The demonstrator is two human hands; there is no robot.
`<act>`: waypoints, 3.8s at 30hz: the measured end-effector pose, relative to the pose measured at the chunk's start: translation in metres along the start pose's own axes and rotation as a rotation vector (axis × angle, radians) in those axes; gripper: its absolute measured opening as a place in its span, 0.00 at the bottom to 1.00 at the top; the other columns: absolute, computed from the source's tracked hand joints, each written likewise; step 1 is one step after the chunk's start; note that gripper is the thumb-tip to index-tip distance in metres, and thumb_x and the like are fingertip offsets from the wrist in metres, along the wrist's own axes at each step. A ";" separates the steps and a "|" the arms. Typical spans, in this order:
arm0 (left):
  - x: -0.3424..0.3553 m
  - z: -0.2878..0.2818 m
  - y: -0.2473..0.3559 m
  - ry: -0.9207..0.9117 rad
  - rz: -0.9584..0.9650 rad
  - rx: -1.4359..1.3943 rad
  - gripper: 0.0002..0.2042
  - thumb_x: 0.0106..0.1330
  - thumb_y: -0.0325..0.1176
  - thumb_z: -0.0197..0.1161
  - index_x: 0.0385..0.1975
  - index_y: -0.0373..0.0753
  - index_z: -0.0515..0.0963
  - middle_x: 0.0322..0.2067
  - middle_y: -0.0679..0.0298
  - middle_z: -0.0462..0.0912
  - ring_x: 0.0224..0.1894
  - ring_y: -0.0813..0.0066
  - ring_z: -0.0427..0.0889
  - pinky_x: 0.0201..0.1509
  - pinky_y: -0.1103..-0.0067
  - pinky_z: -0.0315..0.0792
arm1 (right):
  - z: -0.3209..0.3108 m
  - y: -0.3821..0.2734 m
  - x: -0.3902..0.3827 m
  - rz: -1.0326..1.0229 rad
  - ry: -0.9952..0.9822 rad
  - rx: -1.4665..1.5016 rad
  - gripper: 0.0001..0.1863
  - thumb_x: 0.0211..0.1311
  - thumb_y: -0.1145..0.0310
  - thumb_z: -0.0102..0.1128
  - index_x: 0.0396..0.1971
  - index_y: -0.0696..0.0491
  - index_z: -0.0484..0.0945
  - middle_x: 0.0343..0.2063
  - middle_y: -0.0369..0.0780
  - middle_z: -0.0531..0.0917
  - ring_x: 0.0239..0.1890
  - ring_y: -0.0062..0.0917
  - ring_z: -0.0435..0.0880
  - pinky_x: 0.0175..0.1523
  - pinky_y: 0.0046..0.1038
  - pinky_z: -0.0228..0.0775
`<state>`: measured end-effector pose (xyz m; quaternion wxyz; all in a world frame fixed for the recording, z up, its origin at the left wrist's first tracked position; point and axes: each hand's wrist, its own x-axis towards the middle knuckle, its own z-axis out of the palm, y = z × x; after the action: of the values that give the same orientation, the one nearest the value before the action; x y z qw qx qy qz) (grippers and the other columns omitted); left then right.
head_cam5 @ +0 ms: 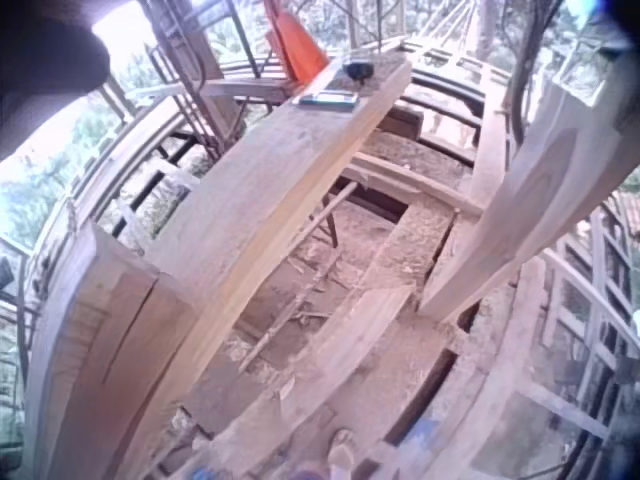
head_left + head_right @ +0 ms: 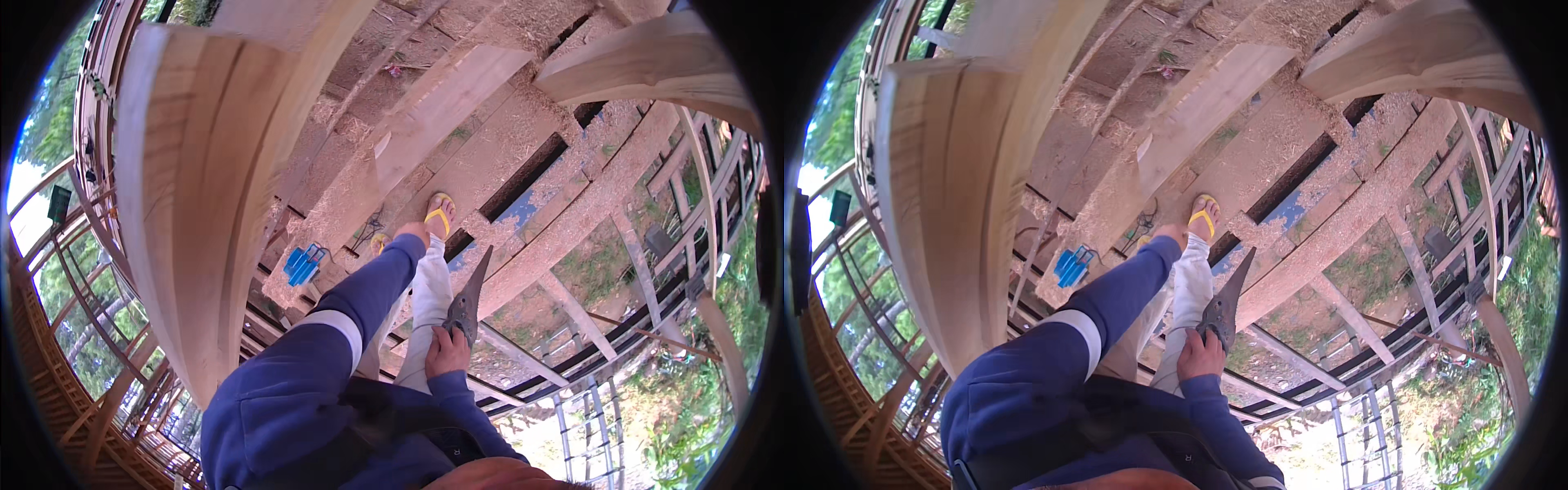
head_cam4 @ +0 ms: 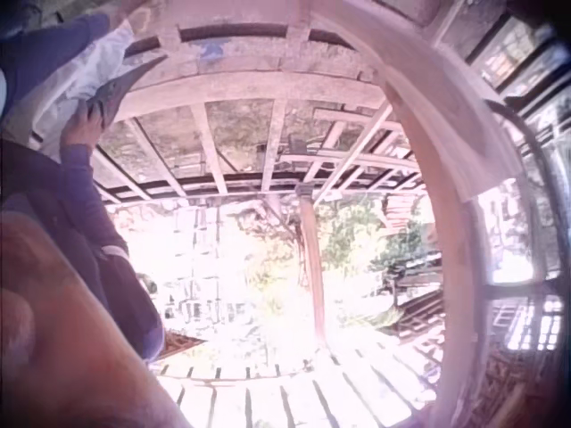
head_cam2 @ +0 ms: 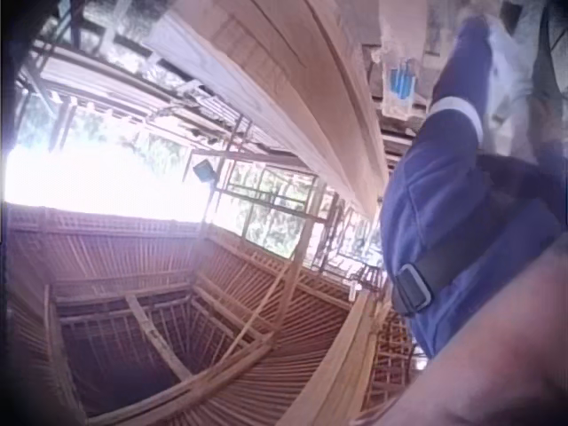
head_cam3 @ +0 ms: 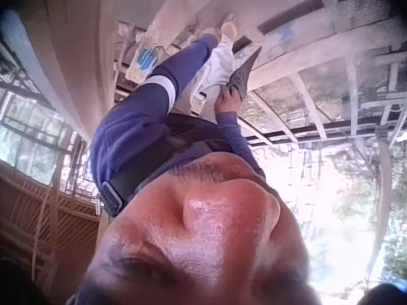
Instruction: The person positions a wooden plank on a house frame, marks a cutting line using a square ruler and a pencil, and saws through the plank using a hand saw while standing on the structure.
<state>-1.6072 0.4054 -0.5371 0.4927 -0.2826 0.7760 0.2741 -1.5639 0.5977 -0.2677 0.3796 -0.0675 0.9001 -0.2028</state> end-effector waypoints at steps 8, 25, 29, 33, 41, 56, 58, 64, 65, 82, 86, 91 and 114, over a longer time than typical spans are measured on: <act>-0.301 -0.009 -0.177 0.199 -0.064 -0.266 0.13 0.61 0.40 0.56 0.39 0.45 0.84 0.39 0.54 0.85 0.45 0.54 0.83 0.53 0.64 0.75 | 0.008 0.002 -0.014 -0.041 -0.088 0.045 0.11 0.62 0.64 0.55 0.42 0.45 0.82 0.40 0.49 0.81 0.43 0.47 0.80 0.49 0.43 0.73; -0.618 0.191 -0.501 1.063 -0.797 -1.843 0.18 0.62 0.19 0.50 0.51 0.35 0.77 0.43 0.50 0.83 0.42 0.58 0.83 0.38 0.68 0.81 | -0.071 -0.060 -0.004 0.173 -0.091 0.221 0.12 0.60 0.59 0.62 0.35 0.53 0.81 0.13 0.40 0.74 0.08 0.23 0.67 0.14 0.29 0.58; -0.661 0.233 -0.575 1.256 -1.117 -1.999 0.17 0.65 0.20 0.49 0.52 0.35 0.75 0.43 0.53 0.82 0.37 0.66 0.81 0.34 0.73 0.80 | -0.073 -0.154 -0.012 0.092 0.022 0.449 0.15 0.61 0.54 0.62 0.28 0.50 0.75 0.11 0.35 0.67 0.06 0.22 0.60 0.12 0.28 0.52; -0.681 0.203 -0.589 1.501 -0.752 -2.484 0.28 0.68 0.45 0.56 0.63 0.35 0.64 0.56 0.53 0.74 0.48 0.64 0.80 0.56 0.66 0.75 | -0.101 -0.212 -0.008 0.110 0.047 0.683 0.19 0.61 0.48 0.61 0.25 0.47 0.69 0.12 0.30 0.60 0.10 0.19 0.60 0.15 0.25 0.52; -0.731 0.106 -0.629 1.613 -0.772 -2.494 0.46 0.57 0.68 0.58 0.67 0.37 0.60 0.64 0.48 0.66 0.62 0.60 0.69 0.61 0.65 0.66 | -0.102 -0.367 -0.015 -0.021 0.202 0.560 0.42 0.47 0.31 0.65 0.35 0.63 0.79 0.18 0.42 0.75 0.13 0.29 0.70 0.20 0.32 0.67; -0.640 0.052 -0.706 0.891 -0.949 -2.356 0.57 0.51 0.83 0.41 0.71 0.39 0.53 0.70 0.50 0.59 0.71 0.55 0.57 0.70 0.59 0.50 | -0.061 -0.443 0.058 -0.046 0.247 0.516 0.59 0.40 0.26 0.66 0.51 0.73 0.74 0.49 0.55 0.80 0.46 0.39 0.82 0.53 0.33 0.74; -0.633 0.065 -0.713 0.925 -0.934 -2.316 0.58 0.49 0.83 0.42 0.70 0.37 0.56 0.70 0.51 0.59 0.70 0.55 0.58 0.72 0.63 0.50 | -0.051 -0.469 0.039 0.015 0.162 0.508 0.58 0.41 0.24 0.63 0.53 0.68 0.75 0.44 0.53 0.81 0.37 0.36 0.79 0.44 0.35 0.73; -0.609 0.069 -0.695 0.990 -0.652 -2.549 0.46 0.62 0.73 0.41 0.60 0.32 0.70 0.54 0.50 0.78 0.56 0.58 0.75 0.64 0.74 0.66 | -0.030 -0.488 0.068 0.077 0.045 0.461 0.55 0.49 0.27 0.60 0.63 0.62 0.66 0.51 0.48 0.78 0.49 0.39 0.79 0.55 0.35 0.73; -0.612 0.062 -0.688 1.122 -0.661 -2.522 0.45 0.59 0.71 0.47 0.61 0.31 0.67 0.55 0.49 0.76 0.58 0.57 0.73 0.65 0.74 0.65 | -0.031 -0.482 0.065 -0.011 -0.130 0.606 0.53 0.53 0.28 0.56 0.66 0.58 0.62 0.55 0.48 0.76 0.54 0.41 0.77 0.58 0.38 0.72; -0.681 0.080 -0.606 1.570 -1.482 -2.271 0.59 0.40 0.48 0.81 0.67 0.25 0.48 0.61 0.42 0.66 0.63 0.52 0.69 0.69 0.69 0.64 | -0.032 -0.440 -0.023 0.082 -0.161 0.552 0.43 0.55 0.34 0.47 0.65 0.48 0.63 0.62 0.46 0.71 0.60 0.47 0.71 0.57 0.58 0.66; -0.653 0.116 -0.621 1.670 -1.246 -2.345 0.60 0.39 0.51 0.81 0.67 0.24 0.49 0.63 0.42 0.65 0.65 0.53 0.68 0.69 0.71 0.63 | -0.043 -0.411 0.001 0.130 -0.232 0.737 0.45 0.52 0.34 0.50 0.66 0.47 0.62 0.62 0.46 0.70 0.62 0.47 0.68 0.56 0.60 0.65; -0.653 0.126 -0.624 1.510 -1.461 -2.428 0.55 0.41 0.50 0.81 0.62 0.18 0.57 0.56 0.43 0.73 0.57 0.59 0.74 0.62 0.73 0.69 | -0.054 -0.374 0.034 0.074 -0.184 0.733 0.47 0.49 0.35 0.55 0.67 0.47 0.62 0.62 0.47 0.70 0.62 0.47 0.68 0.62 0.59 0.59; -0.620 0.119 -0.635 1.958 -0.310 -2.757 0.19 0.55 0.39 0.69 0.42 0.34 0.79 0.39 0.61 0.82 0.39 0.69 0.81 0.47 0.76 0.76 | -0.057 -0.402 0.019 0.102 -0.189 0.816 0.39 0.48 0.38 0.56 0.58 0.47 0.72 0.55 0.46 0.76 0.56 0.47 0.73 0.55 0.57 0.66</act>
<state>-0.8645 0.1556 -0.1039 0.7092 0.5879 0.0631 -0.3840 -1.6310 0.2453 -0.0772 0.4655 0.1148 0.7094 -0.5166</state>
